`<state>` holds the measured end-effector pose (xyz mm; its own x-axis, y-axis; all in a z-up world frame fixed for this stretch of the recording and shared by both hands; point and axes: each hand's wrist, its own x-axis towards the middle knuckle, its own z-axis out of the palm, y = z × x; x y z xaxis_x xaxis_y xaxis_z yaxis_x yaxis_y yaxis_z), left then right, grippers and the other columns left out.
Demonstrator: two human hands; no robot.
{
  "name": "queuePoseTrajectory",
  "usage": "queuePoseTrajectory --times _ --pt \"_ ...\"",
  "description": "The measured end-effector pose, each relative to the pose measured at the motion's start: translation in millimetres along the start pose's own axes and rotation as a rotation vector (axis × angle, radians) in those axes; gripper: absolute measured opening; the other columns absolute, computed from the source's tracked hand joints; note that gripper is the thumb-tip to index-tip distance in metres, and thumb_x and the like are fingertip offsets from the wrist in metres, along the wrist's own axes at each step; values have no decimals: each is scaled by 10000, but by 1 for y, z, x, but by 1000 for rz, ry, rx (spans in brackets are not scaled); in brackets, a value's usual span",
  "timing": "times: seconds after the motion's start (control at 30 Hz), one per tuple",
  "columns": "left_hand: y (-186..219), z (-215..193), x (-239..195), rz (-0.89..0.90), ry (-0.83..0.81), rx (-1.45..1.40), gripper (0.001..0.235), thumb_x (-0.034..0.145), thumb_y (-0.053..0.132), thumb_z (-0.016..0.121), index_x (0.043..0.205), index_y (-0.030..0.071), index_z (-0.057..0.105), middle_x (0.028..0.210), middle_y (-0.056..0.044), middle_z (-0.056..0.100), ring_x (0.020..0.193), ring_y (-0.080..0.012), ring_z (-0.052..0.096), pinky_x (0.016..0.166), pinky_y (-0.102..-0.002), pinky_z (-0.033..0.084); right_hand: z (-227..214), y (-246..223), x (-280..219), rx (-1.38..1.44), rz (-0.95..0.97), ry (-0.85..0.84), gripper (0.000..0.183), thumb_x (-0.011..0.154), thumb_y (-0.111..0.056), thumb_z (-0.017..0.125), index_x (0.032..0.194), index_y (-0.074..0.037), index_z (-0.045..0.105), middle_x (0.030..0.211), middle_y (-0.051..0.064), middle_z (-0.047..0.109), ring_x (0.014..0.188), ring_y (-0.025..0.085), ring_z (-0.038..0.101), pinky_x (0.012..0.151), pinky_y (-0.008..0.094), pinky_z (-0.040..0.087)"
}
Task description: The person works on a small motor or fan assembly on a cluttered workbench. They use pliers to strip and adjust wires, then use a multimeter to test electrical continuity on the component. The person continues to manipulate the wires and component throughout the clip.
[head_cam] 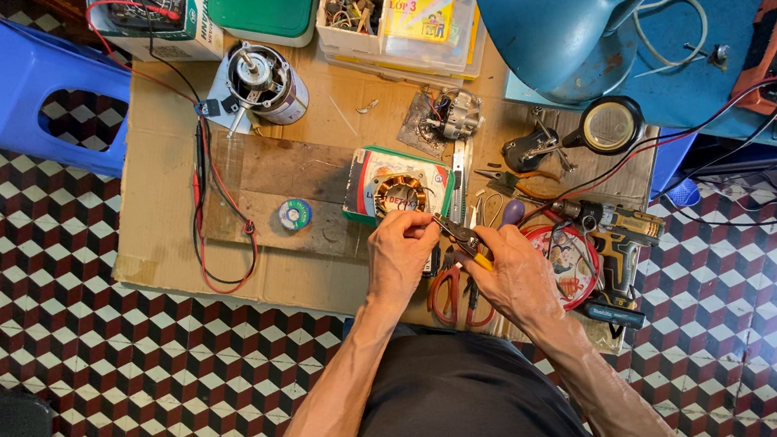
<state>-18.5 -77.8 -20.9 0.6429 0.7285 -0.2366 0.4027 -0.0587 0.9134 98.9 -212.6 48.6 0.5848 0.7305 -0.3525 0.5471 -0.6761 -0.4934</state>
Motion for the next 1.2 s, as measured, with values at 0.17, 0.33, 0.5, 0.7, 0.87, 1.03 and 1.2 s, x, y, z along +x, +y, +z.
queuePoseTrajectory --times 0.17,0.33,0.5,0.7,0.87,1.03,1.2 --pt "10 -1 0 8 20 52 155 905 152 748 994 27 768 988 -75 707 773 -117 700 681 -236 612 4 7 4 -46 15 -2 420 895 -407 727 1217 -142 687 903 92 625 758 274 644 661 433 520" --pt "24 4 -19 -9 168 -110 264 925 169 704 1135 14 670 1049 -87 670 800 -101 713 657 -229 629 4 9 12 259 113 -123 413 893 -449 705 1162 -139 745 966 49 710 719 189 681 635 349 549" --pt "23 19 -38 -573 126 -829 273 953 231 693 1139 34 660 998 -102 670 767 -142 661 705 -289 595 1 6 12 403 375 -301 414 896 -437 698 1165 -132 773 709 71 695 635 137 603 583 305 467" --pt "10 24 -37 -715 76 -1088 365 881 352 714 1145 102 693 1021 16 670 869 -81 592 812 -285 510 8 9 8 525 314 -271 409 894 -414 704 1142 -97 778 718 9 692 657 83 588 593 265 465" --pt "-3 27 -30 -631 58 -1113 334 882 284 791 1118 75 683 975 -2 655 858 -86 598 784 -249 486 18 13 5 550 372 -282 380 904 -401 712 1117 -99 804 684 2 607 617 97 496 559 278 382" --pt "-17 29 -26 -670 47 -1141 277 885 240 790 1065 66 672 932 -4 670 840 -87 608 782 -238 498 20 15 7 492 343 -260 341 904 -378 705 1102 -115 793 680 -15 649 582 78 514 539 256 401" --pt "-20 26 -18 -595 -10 -1036 233 891 179 783 1013 22 662 911 -46 676 815 -115 639 770 -249 536 17 17 8 435 349 -292 327 907 -366 686 1141 -164 791 647 10 623 536 92 468 498 282 364"
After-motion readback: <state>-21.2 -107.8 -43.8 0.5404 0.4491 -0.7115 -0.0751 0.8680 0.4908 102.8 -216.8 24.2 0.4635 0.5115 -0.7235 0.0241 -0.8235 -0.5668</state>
